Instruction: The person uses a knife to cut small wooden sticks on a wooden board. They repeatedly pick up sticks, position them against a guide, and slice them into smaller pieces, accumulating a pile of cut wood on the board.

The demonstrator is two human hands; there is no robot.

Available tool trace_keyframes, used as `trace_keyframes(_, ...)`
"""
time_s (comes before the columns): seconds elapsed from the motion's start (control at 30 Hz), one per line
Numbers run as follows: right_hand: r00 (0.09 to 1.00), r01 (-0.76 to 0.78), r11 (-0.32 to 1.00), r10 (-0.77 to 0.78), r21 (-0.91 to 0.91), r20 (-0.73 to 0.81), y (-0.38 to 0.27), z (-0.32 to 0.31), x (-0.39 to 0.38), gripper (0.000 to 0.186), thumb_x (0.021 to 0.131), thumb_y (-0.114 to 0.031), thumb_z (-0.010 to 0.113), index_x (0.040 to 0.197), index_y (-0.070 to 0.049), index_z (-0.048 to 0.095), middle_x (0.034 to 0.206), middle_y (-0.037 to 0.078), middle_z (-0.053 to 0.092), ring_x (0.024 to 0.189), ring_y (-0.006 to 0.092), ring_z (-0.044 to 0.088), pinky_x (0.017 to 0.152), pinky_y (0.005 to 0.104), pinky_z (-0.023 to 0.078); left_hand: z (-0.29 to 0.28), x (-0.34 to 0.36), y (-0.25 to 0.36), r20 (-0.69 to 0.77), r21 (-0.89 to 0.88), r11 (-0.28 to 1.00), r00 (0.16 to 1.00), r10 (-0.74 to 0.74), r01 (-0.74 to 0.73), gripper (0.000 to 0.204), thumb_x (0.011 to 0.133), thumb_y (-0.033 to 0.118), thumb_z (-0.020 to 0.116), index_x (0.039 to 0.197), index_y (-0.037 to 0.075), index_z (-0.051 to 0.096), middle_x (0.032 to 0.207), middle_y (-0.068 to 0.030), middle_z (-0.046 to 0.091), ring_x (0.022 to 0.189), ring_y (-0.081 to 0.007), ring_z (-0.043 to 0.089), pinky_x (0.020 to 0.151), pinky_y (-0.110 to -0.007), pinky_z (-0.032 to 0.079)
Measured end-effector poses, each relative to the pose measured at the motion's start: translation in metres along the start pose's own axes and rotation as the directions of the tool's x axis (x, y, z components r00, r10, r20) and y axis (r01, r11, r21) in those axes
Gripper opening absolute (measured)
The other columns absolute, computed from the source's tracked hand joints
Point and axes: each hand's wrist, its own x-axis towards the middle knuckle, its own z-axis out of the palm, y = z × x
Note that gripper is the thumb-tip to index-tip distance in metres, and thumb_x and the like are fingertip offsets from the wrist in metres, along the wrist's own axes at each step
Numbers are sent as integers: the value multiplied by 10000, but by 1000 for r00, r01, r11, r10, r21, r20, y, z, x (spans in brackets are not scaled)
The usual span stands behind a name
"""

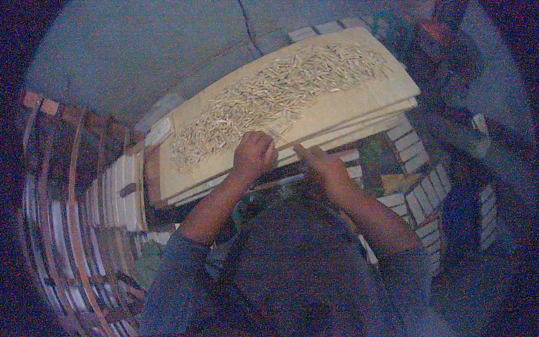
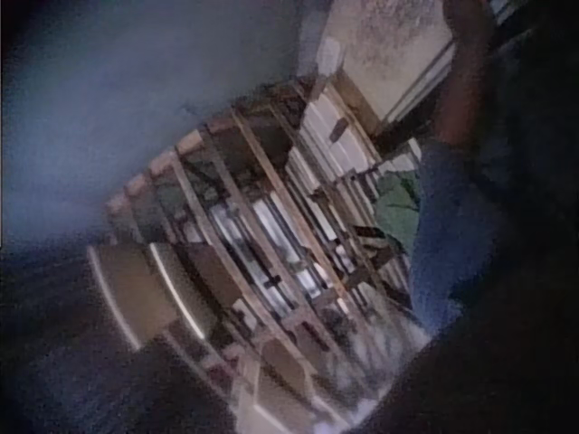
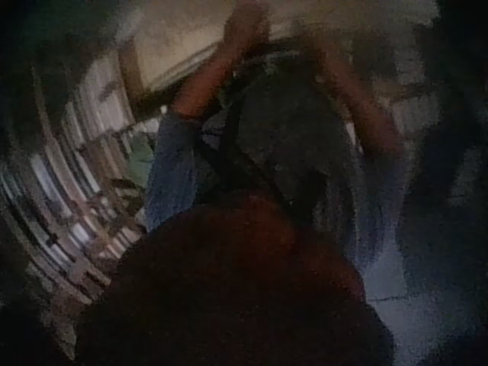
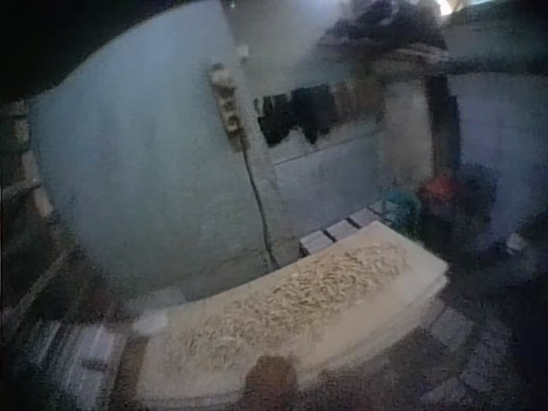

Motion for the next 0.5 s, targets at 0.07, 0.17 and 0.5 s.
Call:
trace_keyframes(0.07,1000,-2,996,3,-94,6,-13,8,25,713,870,-40,690,1543,-161,487,1081,190,660,881,403,704,735,490,586,2,0,-3,7,14,1000,1000,20,-21,169,848,101,742,1008,54,713,1012,-119,674,983,-339,628,860,-446,560)
trace_keyframes(0.17,999,-10,997,14,-75,49,-16,15,25,716,865,-49,706,1541,-159,494,1098,197,663,893,406,707,736,484,589,6,-2,-7,9,5,1000,1000,26,-26,178,840,100,745,1008,55,711,1023,-118,674,983,-338,626,860,-446,559)
trace_keyframes(0.5,999,-35,999,35,-4,4,15,8,-1,593,905,-68,667,1486,-129,565,1101,199,699,983,416,703,844,499,580,16,-6,-9,-32,-134,986,994,-108,103,311,841,79,752,1126,30,639,1152,-185,599,1038,-412,631,903,-486,551)
